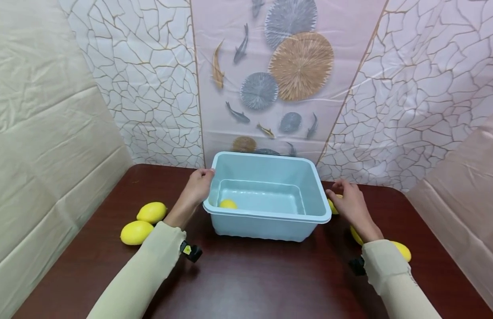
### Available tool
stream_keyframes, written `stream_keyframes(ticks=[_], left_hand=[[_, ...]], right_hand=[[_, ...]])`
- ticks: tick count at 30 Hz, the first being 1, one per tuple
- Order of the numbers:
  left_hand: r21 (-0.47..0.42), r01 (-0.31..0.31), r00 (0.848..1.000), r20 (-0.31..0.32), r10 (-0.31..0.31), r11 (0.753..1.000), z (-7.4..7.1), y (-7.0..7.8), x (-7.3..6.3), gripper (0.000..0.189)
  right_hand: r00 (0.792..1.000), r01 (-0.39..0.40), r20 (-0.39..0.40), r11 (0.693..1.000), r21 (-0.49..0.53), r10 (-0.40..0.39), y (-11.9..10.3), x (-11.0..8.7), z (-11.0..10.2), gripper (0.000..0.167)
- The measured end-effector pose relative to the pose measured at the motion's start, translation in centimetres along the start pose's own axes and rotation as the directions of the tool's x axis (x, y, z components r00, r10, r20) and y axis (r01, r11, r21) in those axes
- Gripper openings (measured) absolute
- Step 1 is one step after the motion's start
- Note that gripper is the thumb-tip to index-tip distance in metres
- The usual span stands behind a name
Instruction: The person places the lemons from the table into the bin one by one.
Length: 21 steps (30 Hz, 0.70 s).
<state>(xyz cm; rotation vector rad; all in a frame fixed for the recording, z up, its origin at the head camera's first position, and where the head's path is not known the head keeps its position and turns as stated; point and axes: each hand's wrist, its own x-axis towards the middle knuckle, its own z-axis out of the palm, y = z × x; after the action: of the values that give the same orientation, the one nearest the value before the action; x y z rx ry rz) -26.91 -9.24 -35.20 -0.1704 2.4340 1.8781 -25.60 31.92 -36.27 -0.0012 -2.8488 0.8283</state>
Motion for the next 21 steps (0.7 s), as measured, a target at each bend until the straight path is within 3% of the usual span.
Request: stream_keyframes(ticks=[11,15,21], left_hand=[[0.001,-0.001,1.000,0.007,0.001,1.000,0.6,-0.5,0.2,0.051],[0.009,0.001,1.000,-0.002,-0.001,1.000,0.6,-0.7,0.1,0.050],[-0.008,0.006,1.000,-0.014,-0.006,1.000,0.1,-0.3,0.0,0.052]], right_hand=[[0.981,-0.158,0.093,0.979,-0.130,0.170,2.1,0.3,1.8,0.079],[0.962,-0.216,0.132,0.961,-0.172,0.239,2.4,0.0,2.5,0.082],[0.963,-0.198,0.145,0.960,-0.200,0.229,1.7,0.7,2.8,0.076]])
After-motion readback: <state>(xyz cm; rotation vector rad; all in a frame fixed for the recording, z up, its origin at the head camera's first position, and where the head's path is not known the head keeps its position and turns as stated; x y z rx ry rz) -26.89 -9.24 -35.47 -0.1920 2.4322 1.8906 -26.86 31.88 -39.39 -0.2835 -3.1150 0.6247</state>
